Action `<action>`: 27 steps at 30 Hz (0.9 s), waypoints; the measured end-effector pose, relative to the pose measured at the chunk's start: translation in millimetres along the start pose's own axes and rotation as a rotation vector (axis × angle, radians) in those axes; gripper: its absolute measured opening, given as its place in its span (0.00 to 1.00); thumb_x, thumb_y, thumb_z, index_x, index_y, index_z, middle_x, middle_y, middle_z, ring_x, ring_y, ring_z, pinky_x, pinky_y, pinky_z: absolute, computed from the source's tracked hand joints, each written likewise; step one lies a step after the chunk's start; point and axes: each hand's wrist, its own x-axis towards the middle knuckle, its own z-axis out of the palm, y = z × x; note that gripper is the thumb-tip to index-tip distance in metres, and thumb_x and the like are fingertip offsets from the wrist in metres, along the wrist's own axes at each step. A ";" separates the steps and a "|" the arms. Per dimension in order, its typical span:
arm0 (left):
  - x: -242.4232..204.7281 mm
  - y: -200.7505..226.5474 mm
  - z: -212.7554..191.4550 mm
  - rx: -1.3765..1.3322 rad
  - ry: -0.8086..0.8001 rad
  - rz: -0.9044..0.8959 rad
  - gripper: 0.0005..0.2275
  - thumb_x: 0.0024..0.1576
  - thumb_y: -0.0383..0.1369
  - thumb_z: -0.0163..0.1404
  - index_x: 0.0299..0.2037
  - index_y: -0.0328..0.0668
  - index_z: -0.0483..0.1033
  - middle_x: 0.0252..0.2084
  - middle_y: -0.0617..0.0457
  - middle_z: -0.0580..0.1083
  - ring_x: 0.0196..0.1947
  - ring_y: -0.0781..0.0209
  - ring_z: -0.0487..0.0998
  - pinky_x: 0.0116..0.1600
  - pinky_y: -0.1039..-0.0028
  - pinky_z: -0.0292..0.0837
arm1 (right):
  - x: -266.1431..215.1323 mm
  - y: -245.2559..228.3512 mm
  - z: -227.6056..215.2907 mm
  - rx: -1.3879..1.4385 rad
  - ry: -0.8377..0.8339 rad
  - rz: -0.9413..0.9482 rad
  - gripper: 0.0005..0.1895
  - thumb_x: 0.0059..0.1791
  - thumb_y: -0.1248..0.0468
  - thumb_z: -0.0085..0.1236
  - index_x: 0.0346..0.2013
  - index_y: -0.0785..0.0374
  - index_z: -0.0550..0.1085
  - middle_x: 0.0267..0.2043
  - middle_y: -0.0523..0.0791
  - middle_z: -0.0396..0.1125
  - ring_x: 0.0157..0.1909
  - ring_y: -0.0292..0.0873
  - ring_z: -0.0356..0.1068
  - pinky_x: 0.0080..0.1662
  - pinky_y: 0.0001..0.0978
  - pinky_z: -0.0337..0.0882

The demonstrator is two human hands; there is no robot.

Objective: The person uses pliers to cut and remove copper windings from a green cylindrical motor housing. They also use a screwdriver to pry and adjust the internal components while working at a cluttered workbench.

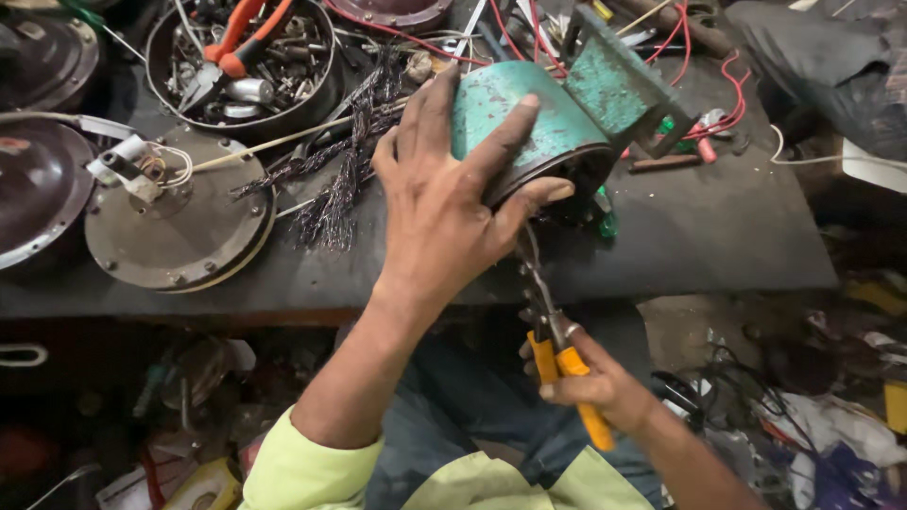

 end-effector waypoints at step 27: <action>7.6 -31.4 -20.0 -0.259 -0.097 -0.038 0.34 0.50 0.56 0.66 0.66 0.60 0.72 0.70 0.36 0.63 0.72 0.38 0.63 0.74 0.50 0.56 | 25.7 30.3 36.4 0.032 0.193 -0.157 0.30 0.39 0.74 0.60 0.57 0.63 0.72 0.36 0.47 0.73 0.36 0.44 0.74 0.41 0.38 0.76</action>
